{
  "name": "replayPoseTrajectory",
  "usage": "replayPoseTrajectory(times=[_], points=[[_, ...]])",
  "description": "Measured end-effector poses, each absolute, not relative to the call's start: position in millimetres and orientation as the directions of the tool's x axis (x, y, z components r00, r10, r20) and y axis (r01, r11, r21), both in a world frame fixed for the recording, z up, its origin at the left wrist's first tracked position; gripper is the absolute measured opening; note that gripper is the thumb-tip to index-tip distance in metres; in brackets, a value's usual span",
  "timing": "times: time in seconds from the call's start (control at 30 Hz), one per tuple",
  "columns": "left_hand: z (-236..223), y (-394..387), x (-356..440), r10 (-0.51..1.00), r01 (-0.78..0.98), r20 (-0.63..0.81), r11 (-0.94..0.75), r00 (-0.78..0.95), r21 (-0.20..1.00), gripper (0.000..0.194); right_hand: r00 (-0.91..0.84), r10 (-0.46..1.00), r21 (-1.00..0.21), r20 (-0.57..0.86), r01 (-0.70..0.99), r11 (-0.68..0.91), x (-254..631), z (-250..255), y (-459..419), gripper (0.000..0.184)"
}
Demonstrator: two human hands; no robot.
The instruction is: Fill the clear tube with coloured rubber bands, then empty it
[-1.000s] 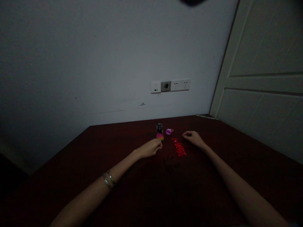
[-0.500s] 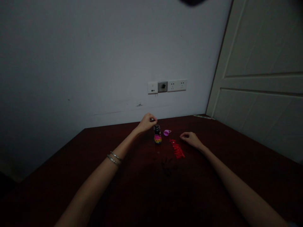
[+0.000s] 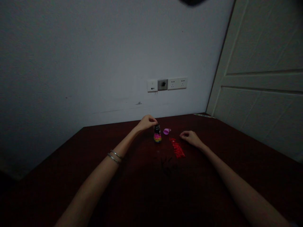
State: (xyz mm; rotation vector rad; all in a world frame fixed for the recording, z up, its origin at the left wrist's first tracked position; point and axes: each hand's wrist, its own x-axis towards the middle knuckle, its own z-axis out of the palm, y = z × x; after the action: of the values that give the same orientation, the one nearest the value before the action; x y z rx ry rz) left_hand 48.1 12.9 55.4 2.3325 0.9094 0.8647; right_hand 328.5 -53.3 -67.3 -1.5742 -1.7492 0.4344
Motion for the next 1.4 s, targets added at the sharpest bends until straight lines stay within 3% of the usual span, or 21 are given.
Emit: replayPoseTrajectory(times=[0.43,0.67,0.77,0.87,1.0,1.23,1.4], points=[[54,13,49,0.741,0.393,0.378,-0.634,0.555,0.666,0.014,0.032,0.955,-0.678,0.293,0.712,0.184,326,-66,-56,0.023],[34,29,44,0.841,0.367,0.477,-0.54,0.254,0.757,0.023,0.044,0.954,-0.736,0.295,0.647,0.198,315,-36,-65,0.023],[17,37,37,0.906,0.329,0.403,-0.422,0.128,0.844,0.022,-0.071,0.969,-0.797,0.237,0.556,0.236,297,-15,-76,0.023],[-2,42,29,0.951,0.38,0.302,-0.306,0.073,0.873,0.022,-0.341,0.938,-0.816,0.068,0.521,0.249,273,-2,-90,0.023],[-28,43,20,0.967,0.431,0.25,-0.247,0.051,0.868,0.023,-0.55,0.835,-0.745,-0.013,0.562,0.359,239,-3,-104,0.025],[-56,42,9,0.973,0.509,0.209,-0.231,0.102,0.829,0.026,-0.557,0.803,-0.488,0.212,0.652,0.581,205,-24,-111,0.024],[-60,46,0,0.959,0.545,0.223,-0.284,0.176,0.789,0.026,-0.585,0.778,-0.393,0.229,0.676,0.624,195,-37,-110,0.021]])
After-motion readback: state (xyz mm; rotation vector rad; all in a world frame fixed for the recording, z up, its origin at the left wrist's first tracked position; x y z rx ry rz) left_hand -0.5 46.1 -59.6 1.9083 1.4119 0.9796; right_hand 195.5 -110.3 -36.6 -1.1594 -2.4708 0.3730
